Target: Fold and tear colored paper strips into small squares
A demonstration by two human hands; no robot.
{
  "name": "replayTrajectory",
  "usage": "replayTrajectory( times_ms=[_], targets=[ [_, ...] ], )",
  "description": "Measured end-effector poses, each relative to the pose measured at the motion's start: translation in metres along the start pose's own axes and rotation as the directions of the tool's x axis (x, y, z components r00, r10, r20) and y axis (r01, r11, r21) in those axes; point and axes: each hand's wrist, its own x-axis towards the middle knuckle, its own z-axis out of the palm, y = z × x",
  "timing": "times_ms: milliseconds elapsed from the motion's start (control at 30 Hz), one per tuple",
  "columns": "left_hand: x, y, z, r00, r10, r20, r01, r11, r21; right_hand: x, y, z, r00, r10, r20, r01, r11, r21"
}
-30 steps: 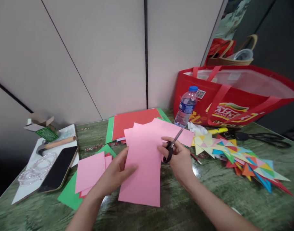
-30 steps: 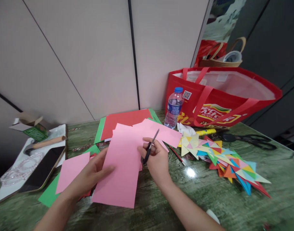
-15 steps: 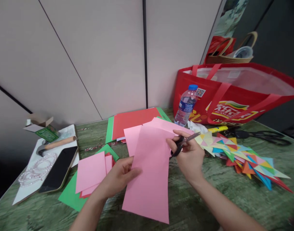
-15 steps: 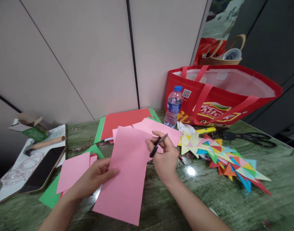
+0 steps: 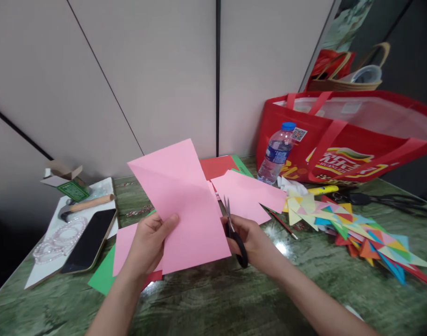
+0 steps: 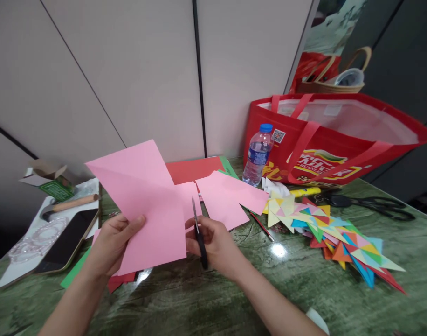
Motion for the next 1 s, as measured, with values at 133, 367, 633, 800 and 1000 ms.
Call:
replayTrajectory(
  times_ms=[133,367,633,800,1000],
  targets=[
    [0.001,-0.004,-0.001,0.999,0.039,0.021,-0.039,0.999,0.038,-0.001,0.0,0.004,0.998,0.003,0.056,-0.004,1.0,0.029],
    [-0.001,-0.007,-0.003,0.998,0.022,0.06,-0.03,0.991,0.134,-0.002,-0.003,0.01,0.995,-0.047,0.082,0.042,0.997,0.067],
    [-0.002,-0.007,-0.003,0.998,0.026,0.051,-0.036,0.979,0.202,-0.004,-0.007,0.012,0.999,-0.023,0.046,0.021,0.999,0.034],
    [-0.002,-0.007,-0.002,0.998,0.014,0.06,-0.026,0.981,0.194,-0.003,-0.01,0.013,0.999,-0.023,0.024,0.022,1.0,0.007],
    [-0.002,-0.007,0.0,0.997,0.017,0.076,-0.031,0.983,0.183,-0.003,-0.01,0.014,1.0,-0.011,0.0,0.011,1.0,0.018]
  ],
)
